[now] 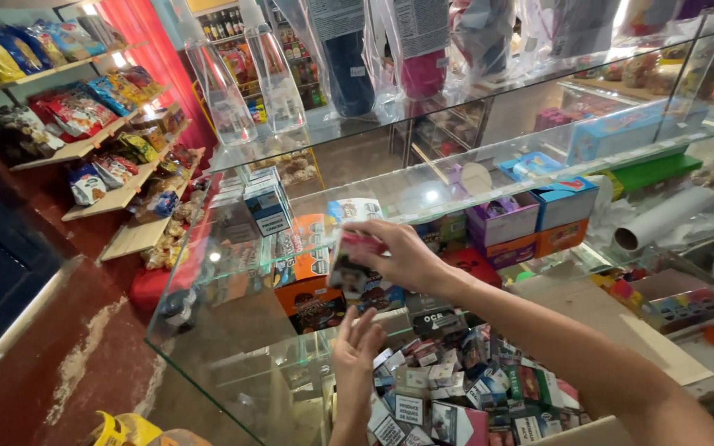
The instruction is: Cleaning and wiping down cigarette packs with a cloth at a retail counter.
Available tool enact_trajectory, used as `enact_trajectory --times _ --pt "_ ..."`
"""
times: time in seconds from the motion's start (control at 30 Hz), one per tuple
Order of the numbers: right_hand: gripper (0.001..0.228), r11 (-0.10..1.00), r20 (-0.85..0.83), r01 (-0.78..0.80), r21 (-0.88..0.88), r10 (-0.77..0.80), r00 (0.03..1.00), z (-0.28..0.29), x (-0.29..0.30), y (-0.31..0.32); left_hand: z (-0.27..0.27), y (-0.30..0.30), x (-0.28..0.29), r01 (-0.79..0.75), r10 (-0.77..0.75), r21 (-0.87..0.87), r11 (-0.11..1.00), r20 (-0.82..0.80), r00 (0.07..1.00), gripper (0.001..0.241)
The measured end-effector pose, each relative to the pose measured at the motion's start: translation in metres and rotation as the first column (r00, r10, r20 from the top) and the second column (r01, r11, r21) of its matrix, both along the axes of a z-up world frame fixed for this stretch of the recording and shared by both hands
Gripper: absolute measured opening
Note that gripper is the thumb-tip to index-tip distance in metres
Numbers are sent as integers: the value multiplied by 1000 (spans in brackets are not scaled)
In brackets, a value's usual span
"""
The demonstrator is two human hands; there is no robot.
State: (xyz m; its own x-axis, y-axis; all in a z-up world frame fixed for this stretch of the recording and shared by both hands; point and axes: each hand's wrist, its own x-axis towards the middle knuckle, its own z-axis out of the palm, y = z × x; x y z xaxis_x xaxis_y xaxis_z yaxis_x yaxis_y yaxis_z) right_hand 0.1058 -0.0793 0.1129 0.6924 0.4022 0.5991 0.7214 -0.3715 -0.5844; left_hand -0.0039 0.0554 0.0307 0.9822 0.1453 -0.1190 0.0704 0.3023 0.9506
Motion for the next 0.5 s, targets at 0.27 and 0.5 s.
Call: enact_trajectory --times 0.27,0.5 --pt "46 994 -149 7 -106 -23 989 -11 -25 -41 -12 -17 16 -25 34 -129 991 74 997 44" --pt "51 991 -232 -7 -135 -25 972 -20 -22 -51 4 -28 8 -13 18 -136 991 38 999 37"
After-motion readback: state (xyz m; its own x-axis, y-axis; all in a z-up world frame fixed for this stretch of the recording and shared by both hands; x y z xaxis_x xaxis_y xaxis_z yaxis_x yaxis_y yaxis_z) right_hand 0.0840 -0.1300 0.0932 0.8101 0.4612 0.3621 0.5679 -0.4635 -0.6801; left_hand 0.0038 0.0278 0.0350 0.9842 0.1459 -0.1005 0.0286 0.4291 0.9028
